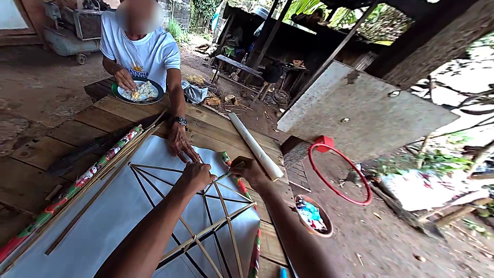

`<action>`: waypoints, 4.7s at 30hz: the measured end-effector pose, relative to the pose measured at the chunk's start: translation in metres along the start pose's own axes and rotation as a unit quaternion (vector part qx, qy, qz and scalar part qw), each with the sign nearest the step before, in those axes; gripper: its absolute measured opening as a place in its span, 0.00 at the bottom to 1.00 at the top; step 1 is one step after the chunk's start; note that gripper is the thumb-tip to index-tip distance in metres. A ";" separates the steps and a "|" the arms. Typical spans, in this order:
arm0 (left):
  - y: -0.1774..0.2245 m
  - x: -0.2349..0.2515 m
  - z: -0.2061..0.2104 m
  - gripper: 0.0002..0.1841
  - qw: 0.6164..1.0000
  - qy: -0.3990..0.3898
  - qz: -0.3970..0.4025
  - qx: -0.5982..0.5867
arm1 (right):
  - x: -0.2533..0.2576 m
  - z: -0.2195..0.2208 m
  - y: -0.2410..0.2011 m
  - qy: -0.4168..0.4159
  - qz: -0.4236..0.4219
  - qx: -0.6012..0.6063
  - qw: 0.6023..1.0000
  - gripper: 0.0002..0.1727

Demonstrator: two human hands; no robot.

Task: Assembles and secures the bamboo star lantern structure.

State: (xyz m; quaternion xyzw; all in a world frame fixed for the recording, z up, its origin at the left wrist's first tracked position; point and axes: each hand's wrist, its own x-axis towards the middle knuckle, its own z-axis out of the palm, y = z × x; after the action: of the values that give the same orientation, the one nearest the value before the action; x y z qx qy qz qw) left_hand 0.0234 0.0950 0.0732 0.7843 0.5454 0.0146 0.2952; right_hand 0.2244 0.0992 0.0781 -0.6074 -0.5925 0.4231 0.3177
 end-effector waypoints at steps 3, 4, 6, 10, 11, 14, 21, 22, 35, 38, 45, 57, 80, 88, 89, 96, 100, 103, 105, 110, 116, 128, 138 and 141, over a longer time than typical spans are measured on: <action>0.001 -0.001 -0.001 0.29 1.000 -0.002 -0.004 -0.003 | 0.002 0.002 0.001 -0.020 -0.006 0.001 1.000 0.07; 0.001 -0.002 -0.001 0.29 1.000 -0.003 -0.004 -0.003 | 0.001 0.002 0.001 -0.030 -0.009 -0.001 1.000 0.07; 0.002 -0.001 -0.001 0.29 1.000 -0.002 -0.004 0.002 | 0.000 0.004 -0.001 -0.050 -0.012 -0.011 0.999 0.07; 0.001 0.000 0.001 0.29 1.000 0.001 -0.005 0.006 | 0.002 0.007 -0.001 -0.073 -0.024 -0.022 0.997 0.07; 0.001 0.000 0.001 0.29 1.000 0.002 -0.005 0.005 | 0.002 0.007 -0.001 -0.075 -0.025 -0.026 0.997 0.07; 0.000 0.000 0.001 0.29 1.000 0.005 -0.004 -0.006 | 0.005 0.005 0.001 -0.083 -0.030 -0.044 0.995 0.07; -0.001 0.001 0.002 0.29 1.000 0.002 -0.007 -0.007 | 0.006 0.007 0.002 -0.096 -0.033 -0.034 0.994 0.07; -0.001 0.001 0.002 0.29 1.000 0.002 -0.007 -0.005 | 0.007 0.009 0.002 -0.098 -0.036 -0.028 0.994 0.07; 0.002 0.000 -0.001 0.27 1.000 0.004 -0.007 -0.007 | 0.024 0.021 0.002 -0.069 -0.027 0.022 0.997 0.06; 0.001 0.002 -0.001 0.29 1.000 0.009 0.000 -0.001 | 0.036 0.020 -0.003 -0.067 -0.024 0.004 0.997 0.05; -0.002 0.005 0.001 0.28 1.000 0.009 0.001 0.003 | 0.066 0.024 -0.017 -0.052 -0.010 -0.043 0.998 0.08; -0.002 0.005 0.002 0.30 1.000 -0.002 -0.009 0.023 | 0.118 0.027 -0.028 -0.031 -0.007 -0.061 0.998 0.09; -0.002 0.001 0.001 0.29 1.000 -0.003 0.001 0.001 | 0.144 0.032 -0.039 0.016 -0.001 -0.121 0.992 0.11; -0.002 -0.001 0.000 0.29 1.000 -0.002 0.000 -0.005 | 0.146 0.034 -0.042 0.028 0.006 -0.116 0.993 0.10; -0.002 -0.001 0.000 0.29 1.000 -0.003 0.001 -0.007 | 0.147 0.034 -0.042 0.030 0.007 -0.116 0.993 0.10; -0.003 -0.003 0.000 0.28 1.000 -0.004 0.006 -0.015 | 0.145 0.034 -0.041 0.043 0.003 -0.108 0.993 0.10; -0.004 -0.003 0.000 0.28 1.000 -0.005 0.010 -0.015 | 0.145 0.035 -0.041 0.048 0.003 -0.106 0.993 0.09; -0.004 -0.003 0.000 0.28 1.000 -0.005 0.010 -0.028 | 0.144 0.035 -0.042 0.062 -0.003 -0.110 0.992 0.09; -0.005 -0.003 0.000 0.28 0.999 -0.005 0.010 -0.040 | 0.141 0.034 -0.046 0.068 -0.009 -0.109 0.992 0.10; -0.005 -0.002 0.001 0.28 0.999 -0.007 0.014 -0.044 | 0.124 0.028 -0.069 0.080 -0.076 -0.095 0.989 0.07; -0.006 -0.001 0.005 0.27 0.997 0.004 0.017 -0.078 | 0.090 0.047 -0.112 -0.013 -0.175 -0.039 0.984 0.06; -0.004 -0.002 0.005 0.25 0.995 0.020 0.026 -0.098 | 0.068 0.108 -0.117 -0.226 -0.188 -0.120 0.948 0.03; -0.004 -0.006 0.007 0.20 0.993 0.037 0.037 -0.109 | 0.066 0.123 -0.108 -0.252 -0.127 -0.162 0.945 0.05; -0.004 -0.008 0.007 0.17 0.991 0.053 0.033 -0.118 | 0.066 0.127 -0.106 -0.253 -0.119 -0.184 0.942 0.05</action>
State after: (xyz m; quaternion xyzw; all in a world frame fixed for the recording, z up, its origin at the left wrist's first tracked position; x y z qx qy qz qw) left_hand 0.0192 0.0856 0.0677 0.7597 0.5285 0.1305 0.3557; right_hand 0.0595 0.1604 0.1075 -0.4532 -0.7891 0.4053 0.0879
